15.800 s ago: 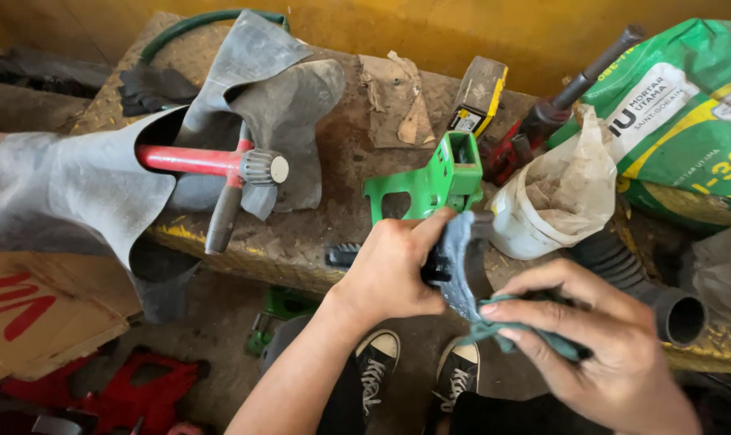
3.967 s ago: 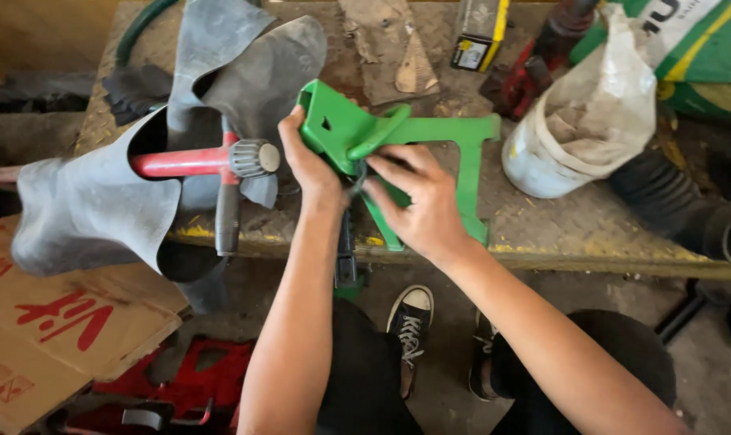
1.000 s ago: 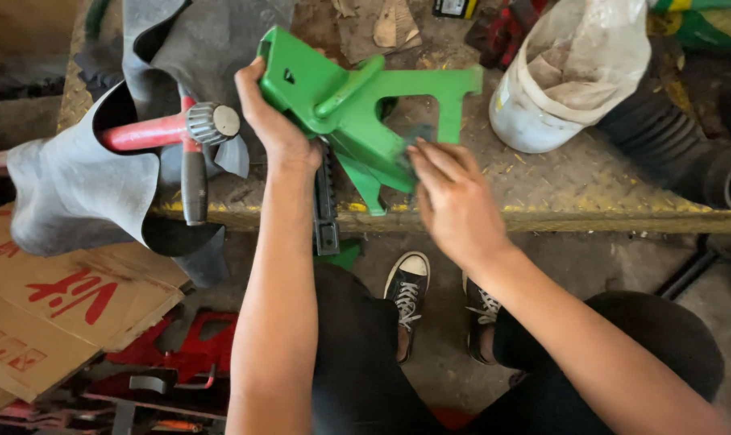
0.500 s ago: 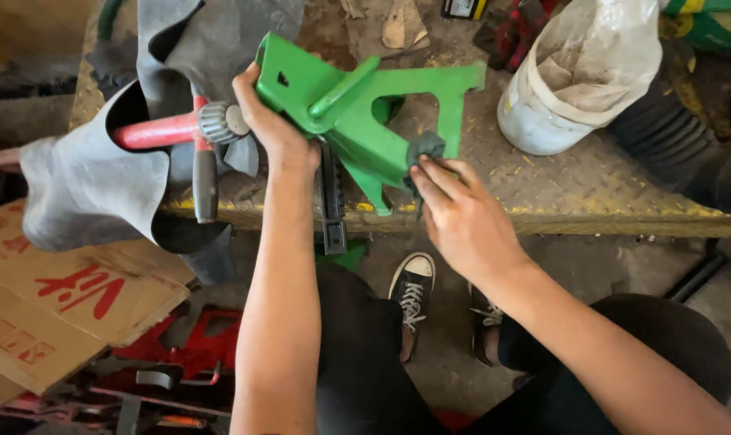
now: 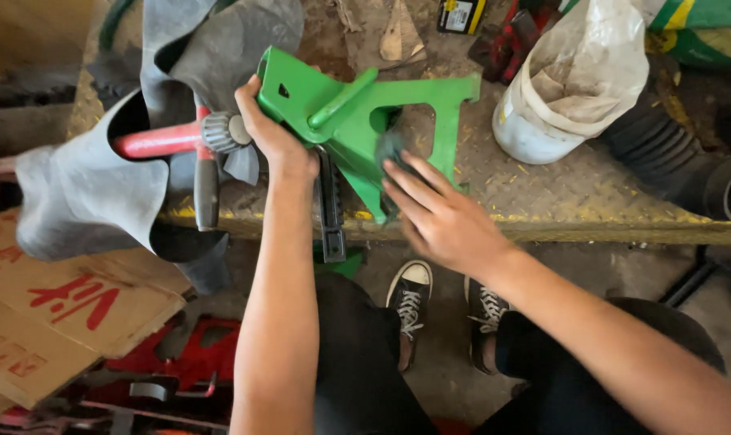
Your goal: Cleaning and inspecting automotive jack stands with a cloth.
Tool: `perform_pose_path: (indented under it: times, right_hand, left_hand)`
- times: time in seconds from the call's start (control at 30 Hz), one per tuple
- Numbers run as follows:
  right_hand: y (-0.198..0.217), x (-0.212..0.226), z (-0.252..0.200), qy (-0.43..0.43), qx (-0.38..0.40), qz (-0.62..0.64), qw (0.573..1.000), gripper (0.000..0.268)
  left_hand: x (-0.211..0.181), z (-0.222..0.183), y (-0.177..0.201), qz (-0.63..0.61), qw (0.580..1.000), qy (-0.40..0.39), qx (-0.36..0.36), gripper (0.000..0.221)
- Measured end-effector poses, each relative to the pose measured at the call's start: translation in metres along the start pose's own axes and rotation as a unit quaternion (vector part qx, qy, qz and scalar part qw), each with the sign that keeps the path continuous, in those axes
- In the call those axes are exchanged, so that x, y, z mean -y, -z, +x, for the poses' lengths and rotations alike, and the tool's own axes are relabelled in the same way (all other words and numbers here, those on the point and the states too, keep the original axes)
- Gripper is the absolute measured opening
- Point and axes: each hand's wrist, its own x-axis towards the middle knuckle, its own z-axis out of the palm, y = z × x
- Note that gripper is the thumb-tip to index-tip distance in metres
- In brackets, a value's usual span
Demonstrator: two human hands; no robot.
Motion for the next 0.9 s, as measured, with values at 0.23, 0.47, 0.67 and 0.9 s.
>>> perform_pose_path:
  times: [0.23, 0.47, 0.67, 0.9]
  right_hand:
    - [0.008, -0.023, -0.031, 0.010, 0.011, 0.028, 0.999, 0.051]
    - [0.002, -0.054, -0.006, -0.236, -0.151, 0.042, 0.959, 0.034]
    - [0.019, -0.006, -0.026, -0.162, -0.045, -0.019, 0.986, 0.029]
    - [0.018, -0.006, -0.025, -0.159, -0.064, 0.009, 0.985, 0.033]
  left_hand:
    - [0.005, -0.002, 0.001, 0.000, 1.000, -0.009, 0.017, 0.054]
    - [0.022, 0.006, 0.014, 0.004, 0.999, -0.032, -0.017, 0.045]
    - [0.017, 0.003, 0.006, -0.008, 0.999, -0.036, -0.015, 0.044]
    - [0.022, 0.011, 0.019, -0.019, 0.999, -0.031, -0.039, 0.046]
